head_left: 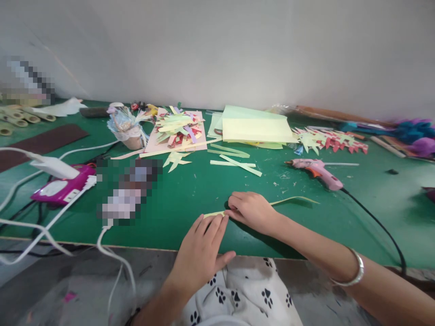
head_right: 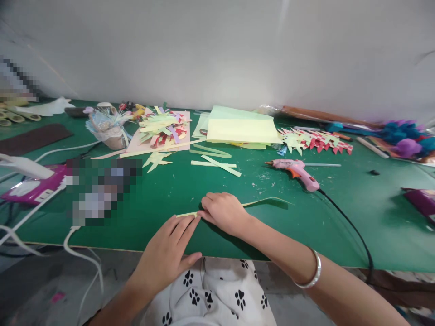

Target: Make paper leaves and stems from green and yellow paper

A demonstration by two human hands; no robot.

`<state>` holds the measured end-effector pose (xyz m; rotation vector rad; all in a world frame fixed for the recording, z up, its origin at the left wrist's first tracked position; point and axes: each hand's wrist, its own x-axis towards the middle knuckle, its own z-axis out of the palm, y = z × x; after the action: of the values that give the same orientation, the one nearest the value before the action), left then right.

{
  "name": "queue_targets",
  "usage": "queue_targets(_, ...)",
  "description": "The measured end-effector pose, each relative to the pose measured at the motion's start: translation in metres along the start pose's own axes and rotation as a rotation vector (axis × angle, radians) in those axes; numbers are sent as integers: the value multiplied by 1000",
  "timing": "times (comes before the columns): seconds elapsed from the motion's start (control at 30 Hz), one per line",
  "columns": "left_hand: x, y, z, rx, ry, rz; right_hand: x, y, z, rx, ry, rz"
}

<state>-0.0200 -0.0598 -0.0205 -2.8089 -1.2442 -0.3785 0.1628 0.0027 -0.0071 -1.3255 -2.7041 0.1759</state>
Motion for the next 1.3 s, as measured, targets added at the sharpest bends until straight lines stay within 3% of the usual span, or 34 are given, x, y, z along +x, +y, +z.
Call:
queue_targets(0.2, 3, 2, -5, 13, -29, -10, -5, 7, 1, 78, 59, -72)
queue_targets(0.37, 4, 9, -3, 13, -57, -97, -19, 24, -1, 136, 107, -132)
queue_targets(0.63, 9, 20, 0, 78, -46, -162, -29, 41, 0, 139, 97, -44)
queue_targets(1.0, 15, 22, -4, 112, -89, -173, -29, 44, 2, 18, 91, -29)
queue_targets(1.3, 12, 16, -11, 73, -81, -171, -41, 50, -2, 140, 133, -36)
